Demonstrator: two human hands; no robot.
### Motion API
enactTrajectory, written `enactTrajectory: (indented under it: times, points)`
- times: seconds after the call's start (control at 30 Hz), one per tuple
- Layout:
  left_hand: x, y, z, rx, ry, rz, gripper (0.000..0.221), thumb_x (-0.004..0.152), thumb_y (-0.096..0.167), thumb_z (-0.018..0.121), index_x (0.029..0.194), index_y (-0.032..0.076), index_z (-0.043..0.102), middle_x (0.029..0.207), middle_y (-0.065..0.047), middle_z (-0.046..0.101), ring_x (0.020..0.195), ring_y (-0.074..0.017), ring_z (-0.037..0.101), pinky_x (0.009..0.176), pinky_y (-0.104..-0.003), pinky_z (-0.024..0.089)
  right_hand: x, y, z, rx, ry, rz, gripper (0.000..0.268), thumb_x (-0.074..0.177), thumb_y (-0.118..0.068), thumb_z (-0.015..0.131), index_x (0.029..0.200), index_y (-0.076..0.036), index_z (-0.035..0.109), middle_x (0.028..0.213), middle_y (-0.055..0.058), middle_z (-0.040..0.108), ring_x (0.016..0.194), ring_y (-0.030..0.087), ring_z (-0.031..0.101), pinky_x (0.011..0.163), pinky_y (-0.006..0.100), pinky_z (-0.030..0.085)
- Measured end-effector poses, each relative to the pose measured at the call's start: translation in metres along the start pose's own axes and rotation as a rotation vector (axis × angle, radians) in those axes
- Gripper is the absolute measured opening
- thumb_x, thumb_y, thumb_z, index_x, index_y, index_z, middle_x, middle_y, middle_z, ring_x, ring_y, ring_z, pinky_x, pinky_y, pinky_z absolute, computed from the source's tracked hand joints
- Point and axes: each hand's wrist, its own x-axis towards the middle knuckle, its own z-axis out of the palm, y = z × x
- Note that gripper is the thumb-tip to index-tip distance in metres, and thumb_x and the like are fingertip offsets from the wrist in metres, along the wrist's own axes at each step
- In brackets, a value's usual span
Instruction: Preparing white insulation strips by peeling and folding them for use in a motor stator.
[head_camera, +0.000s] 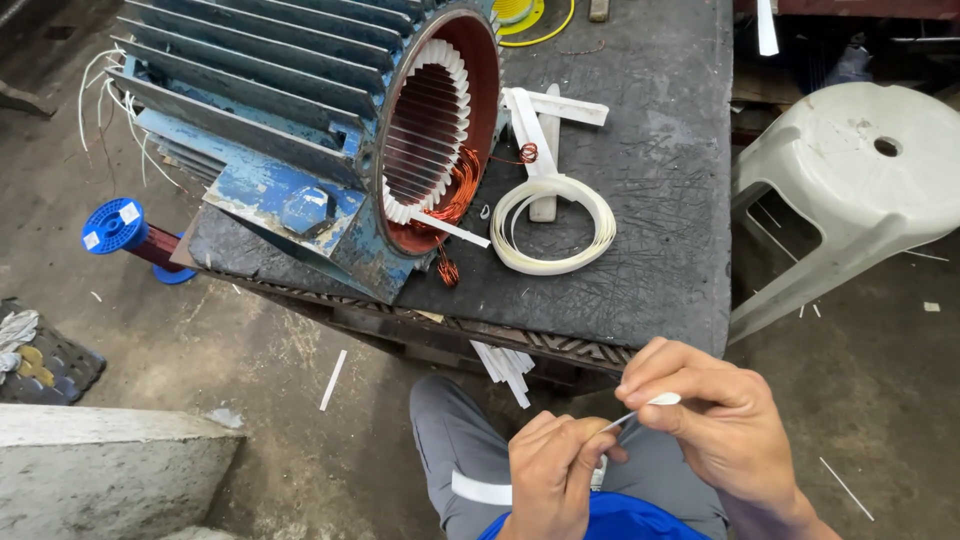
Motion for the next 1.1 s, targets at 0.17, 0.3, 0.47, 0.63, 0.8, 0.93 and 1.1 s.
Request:
enactTrajectory:
  times: [0.17, 0.3, 0.47, 0.63, 0.8, 0.93, 1.1]
  points:
    - [0.004, 0.005, 0.000, 0.122, 0.046, 0.071, 0.031, 0.115, 0.023, 0.053, 0.093, 0.013, 0.073, 0.080, 0.005, 0.073, 0.058, -0.0116, 0.059, 0.064, -0.030, 0.041, 0.002, -0.003, -0.008, 0.033, 0.005, -0.029, 0.009, 0.094, -0.015, 0.080, 0.099, -0.009, 0.084, 0.098, 0.009, 0.081, 0.091, 0.027, 0.072, 0.087, 0.040, 0.061]
    - [0.006, 0.007, -0.001, 0.212, 0.066, 0.146, 0.034, 0.116, 0.020, 0.049, 0.092, 0.011, 0.071, 0.079, 0.004, 0.070, 0.053, -0.0114, 0.055, 0.060, -0.030, 0.036, 0.004, -0.004, -0.012, 0.057, -0.007, -0.031, 0.008, 0.094, -0.012, 0.080, 0.100, -0.009, 0.084, 0.100, 0.008, 0.081, 0.093, 0.026, 0.072, 0.088, 0.039, 0.062]
    - [0.001, 0.000, -0.002, 0.257, 0.067, 0.183, 0.033, 0.115, 0.017, 0.048, 0.091, 0.009, 0.070, 0.085, 0.005, 0.074, 0.054, -0.0121, 0.057, 0.059, -0.031, 0.036, 0.008, -0.007, -0.012, 0.051, 0.031, -0.027, 0.009, 0.093, -0.011, 0.080, 0.101, -0.008, 0.083, 0.100, 0.008, 0.080, 0.095, 0.026, 0.073, 0.091, 0.038, 0.063]
    - [-0.004, -0.006, -0.002, 0.244, 0.046, 0.186, 0.029, 0.113, 0.009, 0.049, 0.091, 0.008, 0.067, 0.083, 0.006, 0.074, 0.054, -0.0103, 0.057, 0.059, -0.030, 0.035, 0.011, -0.003, -0.012, 0.036, 0.063, -0.030, 0.010, 0.093, -0.008, 0.079, 0.103, -0.009, 0.082, 0.102, 0.008, 0.081, 0.097, 0.026, 0.074, 0.092, 0.036, 0.064]
    - [-0.008, -0.006, -0.006, 0.234, 0.012, 0.157, 0.031, 0.113, 0.007, 0.047, 0.086, 0.009, 0.063, 0.084, 0.004, 0.076, 0.054, -0.0102, 0.054, 0.059, -0.030, 0.035, 0.014, -0.003, -0.016, -0.009, 0.117, -0.034, 0.008, 0.093, -0.009, 0.079, 0.101, -0.008, 0.081, 0.099, 0.008, 0.079, 0.096, 0.026, 0.073, 0.092, 0.036, 0.062]
    - [-0.010, -0.003, -0.009, 0.237, 0.015, 0.162, 0.031, 0.111, 0.005, 0.049, 0.084, 0.007, 0.063, 0.080, 0.003, 0.074, 0.052, -0.0109, 0.054, 0.057, -0.031, 0.033, 0.014, -0.002, -0.017, -0.007, 0.106, -0.025, 0.008, 0.093, -0.008, 0.079, 0.101, -0.008, 0.081, 0.100, 0.009, 0.079, 0.097, 0.026, 0.073, 0.092, 0.035, 0.064]
    - [-0.017, -0.007, -0.012, 0.231, -0.012, 0.142, 0.030, 0.113, 0.009, 0.047, 0.091, 0.007, 0.067, 0.080, 0.005, 0.073, 0.056, -0.0102, 0.061, 0.059, -0.030, 0.039, 0.016, 0.002, -0.019, -0.019, 0.143, -0.044, 0.008, 0.094, -0.007, 0.078, 0.100, -0.011, 0.080, 0.100, 0.009, 0.079, 0.097, 0.026, 0.074, 0.094, 0.036, 0.062]
